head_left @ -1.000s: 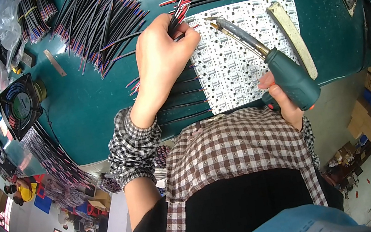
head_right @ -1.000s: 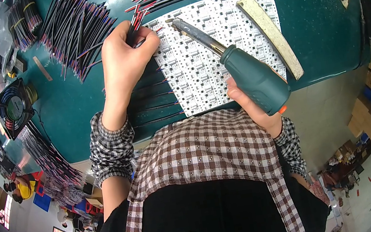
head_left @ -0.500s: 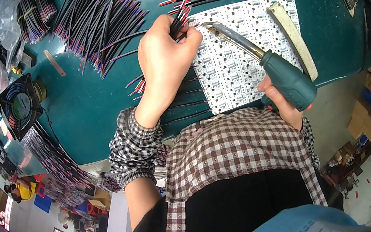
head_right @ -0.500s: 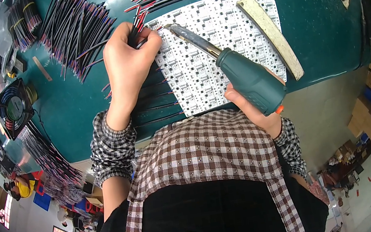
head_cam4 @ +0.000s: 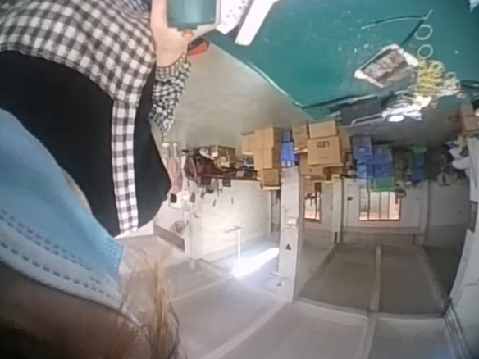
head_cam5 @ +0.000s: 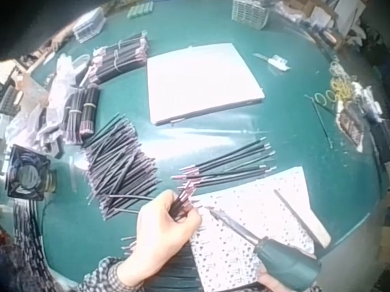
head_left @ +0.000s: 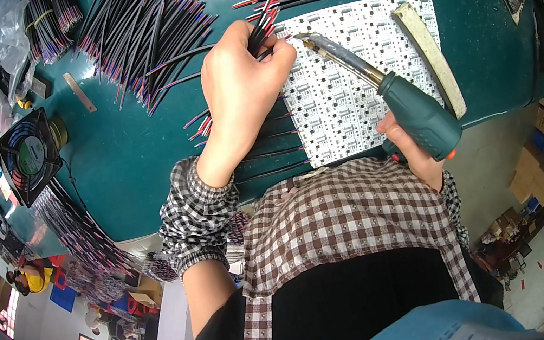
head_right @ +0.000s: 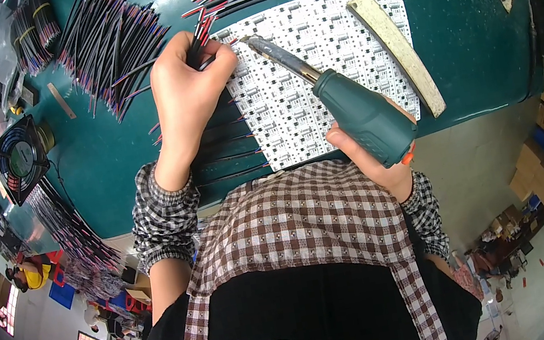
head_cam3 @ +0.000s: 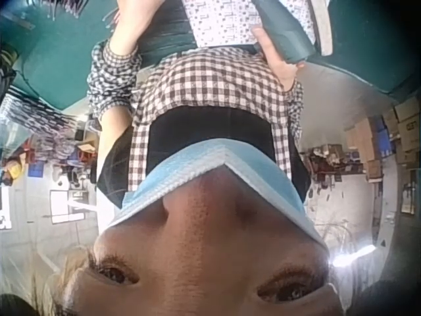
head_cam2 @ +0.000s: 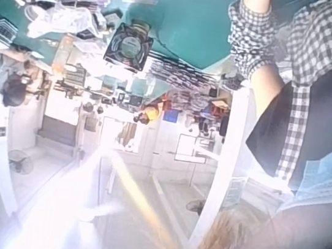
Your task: The person solders bundles of red wires and black wires to specific contact points on an LED circuit board. This is done using a soldering iron.
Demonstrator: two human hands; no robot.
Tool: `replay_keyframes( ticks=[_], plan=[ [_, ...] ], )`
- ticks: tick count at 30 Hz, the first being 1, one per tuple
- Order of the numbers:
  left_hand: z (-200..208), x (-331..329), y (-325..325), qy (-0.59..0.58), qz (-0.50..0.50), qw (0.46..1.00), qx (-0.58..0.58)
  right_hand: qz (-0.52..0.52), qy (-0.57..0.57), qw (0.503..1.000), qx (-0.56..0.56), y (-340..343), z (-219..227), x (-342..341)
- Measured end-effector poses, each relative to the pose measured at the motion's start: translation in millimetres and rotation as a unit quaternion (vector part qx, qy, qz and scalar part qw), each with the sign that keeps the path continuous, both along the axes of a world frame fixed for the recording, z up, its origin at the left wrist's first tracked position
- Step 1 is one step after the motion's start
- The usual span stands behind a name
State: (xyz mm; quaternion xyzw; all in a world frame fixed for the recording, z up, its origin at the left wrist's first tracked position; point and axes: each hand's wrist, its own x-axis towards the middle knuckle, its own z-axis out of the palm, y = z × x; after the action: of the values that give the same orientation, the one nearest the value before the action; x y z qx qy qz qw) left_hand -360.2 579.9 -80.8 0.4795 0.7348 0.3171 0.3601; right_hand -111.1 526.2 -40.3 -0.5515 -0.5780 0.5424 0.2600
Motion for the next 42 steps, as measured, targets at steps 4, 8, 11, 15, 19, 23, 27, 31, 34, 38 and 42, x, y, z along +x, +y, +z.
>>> replay_keyframes(
  ticks=[4, 8, 11, 15, 19, 23, 27, 31, 34, 38, 42],
  plan=[
    [0, 1, 1, 0.005, -0.006, 1.000, -0.001, 0.002, -0.011, 1.000, -0.001, 0, -1, 1],
    [-1, 0, 1, 0.006, -0.008, 1.000, 0.001, -0.023, 0.031, 0.999, 0.017, 1, -3, 0],
    [0, 0, 1, 0.013, -0.010, 1.000, -0.003, -0.008, 0.033, 0.999, 0.021, 0, -6, 5],
    [-1, -1, 0, 0.013, -0.011, 1.000, -0.005, 0.015, 0.023, 0.999, 0.020, 4, -1, 2],
    [-7, 3, -4, 0.075, -0.014, 0.995, 0.059, -0.062, 0.074, 0.995, -0.036, 3, 2, -7],
    [-9, 5, -3, 0.073, -0.007, 0.995, 0.071, -0.035, 0.071, 0.997, -0.015, 1, -6, 1],
    [-8, 5, -1, 0.064, -0.004, 0.996, 0.065, -0.028, 0.078, 0.996, -0.018, 1, -7, 2],
    [-8, 6, -1, 0.063, -0.004, 0.996, 0.058, -0.029, 0.058, 0.998, -0.016, 3, -5, -1],
    [-10, 7, -2, 0.063, 0.000, 0.996, 0.070, -0.027, 0.053, 0.998, -0.008, 4, -7, -2],
    [-12, 8, -3, 0.078, 0.003, 0.994, 0.080, -0.017, 0.046, 0.999, 0.011, 5, -8, -4],
    [-11, 8, -2, 0.076, 0.000, 0.994, 0.074, -0.007, 0.036, 0.999, 0.030, 6, -9, -4]
  ],
)
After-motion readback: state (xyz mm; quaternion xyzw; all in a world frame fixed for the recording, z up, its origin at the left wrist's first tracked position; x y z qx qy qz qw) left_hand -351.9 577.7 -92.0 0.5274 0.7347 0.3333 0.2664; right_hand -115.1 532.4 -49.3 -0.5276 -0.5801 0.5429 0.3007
